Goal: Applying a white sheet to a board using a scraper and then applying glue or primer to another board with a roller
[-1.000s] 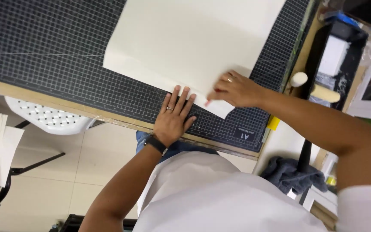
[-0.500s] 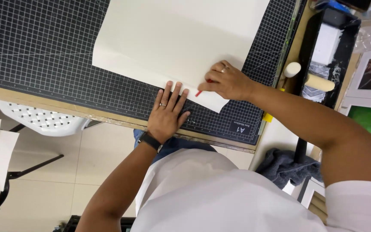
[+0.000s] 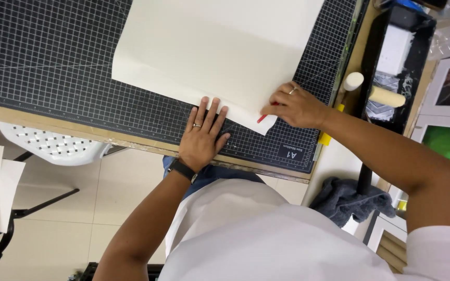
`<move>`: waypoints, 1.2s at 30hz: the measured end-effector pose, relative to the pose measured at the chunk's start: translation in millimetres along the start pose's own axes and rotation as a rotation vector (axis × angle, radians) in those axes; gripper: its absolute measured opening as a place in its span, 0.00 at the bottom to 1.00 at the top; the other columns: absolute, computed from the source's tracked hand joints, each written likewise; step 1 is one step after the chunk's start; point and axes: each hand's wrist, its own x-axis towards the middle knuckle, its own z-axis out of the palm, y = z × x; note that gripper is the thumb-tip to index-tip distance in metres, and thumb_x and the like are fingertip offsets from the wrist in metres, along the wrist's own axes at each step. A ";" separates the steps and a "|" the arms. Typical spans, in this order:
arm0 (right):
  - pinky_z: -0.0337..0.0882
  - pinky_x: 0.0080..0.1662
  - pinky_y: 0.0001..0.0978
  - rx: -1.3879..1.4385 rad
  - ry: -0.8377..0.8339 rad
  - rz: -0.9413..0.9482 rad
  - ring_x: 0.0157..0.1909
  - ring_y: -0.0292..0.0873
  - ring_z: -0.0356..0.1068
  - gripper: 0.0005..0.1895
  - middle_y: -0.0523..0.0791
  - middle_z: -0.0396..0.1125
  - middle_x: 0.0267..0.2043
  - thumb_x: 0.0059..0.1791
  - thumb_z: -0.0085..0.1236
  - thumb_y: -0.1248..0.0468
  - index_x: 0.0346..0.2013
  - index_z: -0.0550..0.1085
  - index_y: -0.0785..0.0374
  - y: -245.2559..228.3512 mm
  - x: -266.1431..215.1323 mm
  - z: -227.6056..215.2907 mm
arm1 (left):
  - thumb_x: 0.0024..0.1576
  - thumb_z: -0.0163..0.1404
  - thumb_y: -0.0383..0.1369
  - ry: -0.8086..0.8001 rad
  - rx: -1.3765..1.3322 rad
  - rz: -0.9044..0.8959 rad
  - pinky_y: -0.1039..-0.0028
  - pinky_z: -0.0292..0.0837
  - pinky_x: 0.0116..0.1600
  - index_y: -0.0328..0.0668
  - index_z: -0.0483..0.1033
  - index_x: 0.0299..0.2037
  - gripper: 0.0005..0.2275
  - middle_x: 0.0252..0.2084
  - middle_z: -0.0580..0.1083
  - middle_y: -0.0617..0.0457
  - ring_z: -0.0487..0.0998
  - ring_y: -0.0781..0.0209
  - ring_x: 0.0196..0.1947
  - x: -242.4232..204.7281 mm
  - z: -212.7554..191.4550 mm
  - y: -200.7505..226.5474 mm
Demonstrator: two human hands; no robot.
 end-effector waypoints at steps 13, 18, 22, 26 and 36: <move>0.67 0.49 0.41 0.057 -0.019 -0.098 0.47 0.46 0.63 0.13 0.40 0.62 0.41 0.61 0.42 0.59 0.53 0.76 0.44 25.6 62.8 -14.1 | 0.69 0.37 0.52 0.102 -0.025 -0.012 0.52 0.33 0.79 0.51 0.46 0.79 0.31 0.81 0.40 0.46 0.35 0.42 0.80 6.1 2.9 -6.5; 0.65 0.51 0.39 -0.087 -0.011 -0.079 0.48 0.45 0.63 0.09 0.39 0.62 0.41 0.60 0.48 0.60 0.50 0.76 0.46 27.5 64.1 -11.1 | 0.69 0.35 0.52 0.078 -0.054 -0.005 0.53 0.32 0.80 0.51 0.45 0.79 0.30 0.82 0.39 0.47 0.33 0.43 0.80 1.7 2.3 -3.9; 0.65 0.48 0.40 0.042 -0.052 -0.127 0.47 0.45 0.63 0.13 0.39 0.61 0.40 0.57 0.47 0.64 0.51 0.75 0.44 20.1 56.9 3.7 | 0.69 0.33 0.53 0.035 -0.059 -0.007 0.52 0.30 0.79 0.51 0.44 0.79 0.31 0.82 0.38 0.47 0.32 0.43 0.80 2.9 3.7 -2.9; 0.64 0.49 0.41 -0.005 0.001 -0.213 0.48 0.45 0.62 0.13 0.40 0.61 0.42 0.56 0.47 0.64 0.51 0.74 0.43 20.0 94.2 27.8 | 0.69 0.35 0.52 0.098 -0.052 -0.004 0.52 0.32 0.79 0.50 0.45 0.79 0.31 0.81 0.41 0.45 0.34 0.41 0.80 0.4 0.3 -0.3; 0.61 0.43 0.37 -0.079 0.212 -0.301 0.41 0.46 0.57 0.14 0.41 0.60 0.37 0.57 0.46 0.73 0.49 0.72 0.49 7.2 308.8 52.3 | 0.71 0.33 0.50 0.112 -0.049 0.018 0.54 0.39 0.81 0.46 0.46 0.78 0.29 0.80 0.43 0.44 0.38 0.42 0.80 0.3 -1.3 -4.5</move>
